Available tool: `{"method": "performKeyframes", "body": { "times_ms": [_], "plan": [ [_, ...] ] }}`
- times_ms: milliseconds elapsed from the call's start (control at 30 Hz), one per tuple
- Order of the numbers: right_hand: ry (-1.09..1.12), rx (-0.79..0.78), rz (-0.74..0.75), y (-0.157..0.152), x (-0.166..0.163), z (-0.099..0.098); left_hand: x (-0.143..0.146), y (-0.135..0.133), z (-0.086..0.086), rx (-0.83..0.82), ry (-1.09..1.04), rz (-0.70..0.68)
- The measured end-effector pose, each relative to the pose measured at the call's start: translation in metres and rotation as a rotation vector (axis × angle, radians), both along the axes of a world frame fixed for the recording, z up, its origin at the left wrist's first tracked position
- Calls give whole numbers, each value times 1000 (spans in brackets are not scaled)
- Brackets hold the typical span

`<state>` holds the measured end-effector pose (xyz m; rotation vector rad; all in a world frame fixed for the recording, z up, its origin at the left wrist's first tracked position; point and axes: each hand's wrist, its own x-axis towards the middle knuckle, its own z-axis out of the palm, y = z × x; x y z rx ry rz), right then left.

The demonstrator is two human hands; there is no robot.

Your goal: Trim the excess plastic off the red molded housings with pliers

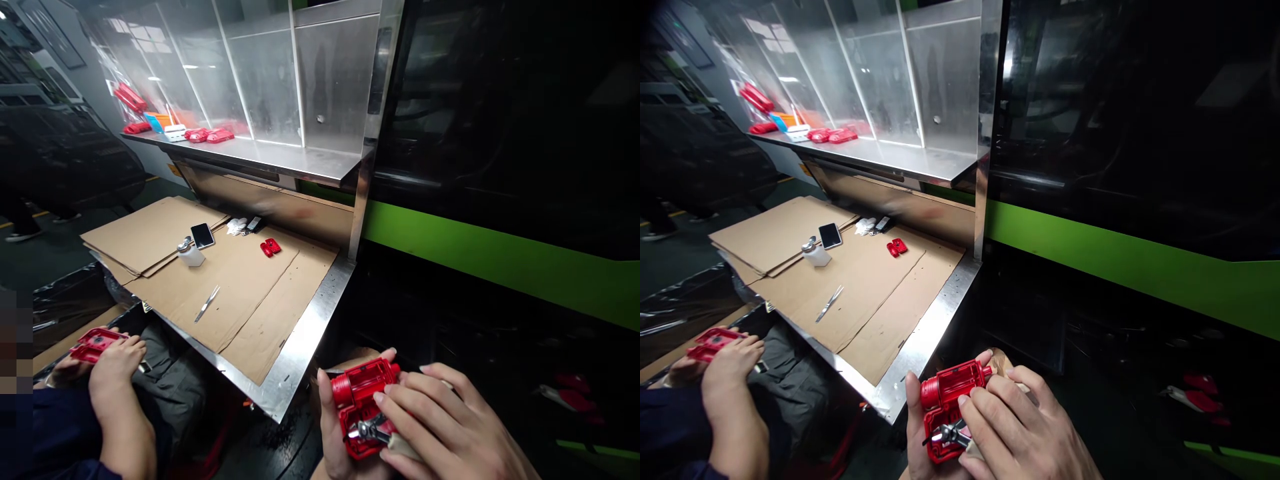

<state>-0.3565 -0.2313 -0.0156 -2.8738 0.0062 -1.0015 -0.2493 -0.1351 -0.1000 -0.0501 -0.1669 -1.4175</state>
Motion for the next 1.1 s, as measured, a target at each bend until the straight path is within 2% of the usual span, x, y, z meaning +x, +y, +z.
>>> {"method": "performKeyframes", "body": {
  "times_ms": [267,667,933,1100],
  "plan": [
    [-34,67,-21,1,5,-8,3,3,-2,70,-2,-16],
    [5,52,-21,-3,5,-2,3,2,0,68,-30,-49],
    [73,12,1,-7,2,8,1,3,4,90,-38,-159],
    [78,9,6,-4,3,8,-3,4,0,173,-49,-233]
  ]
}}
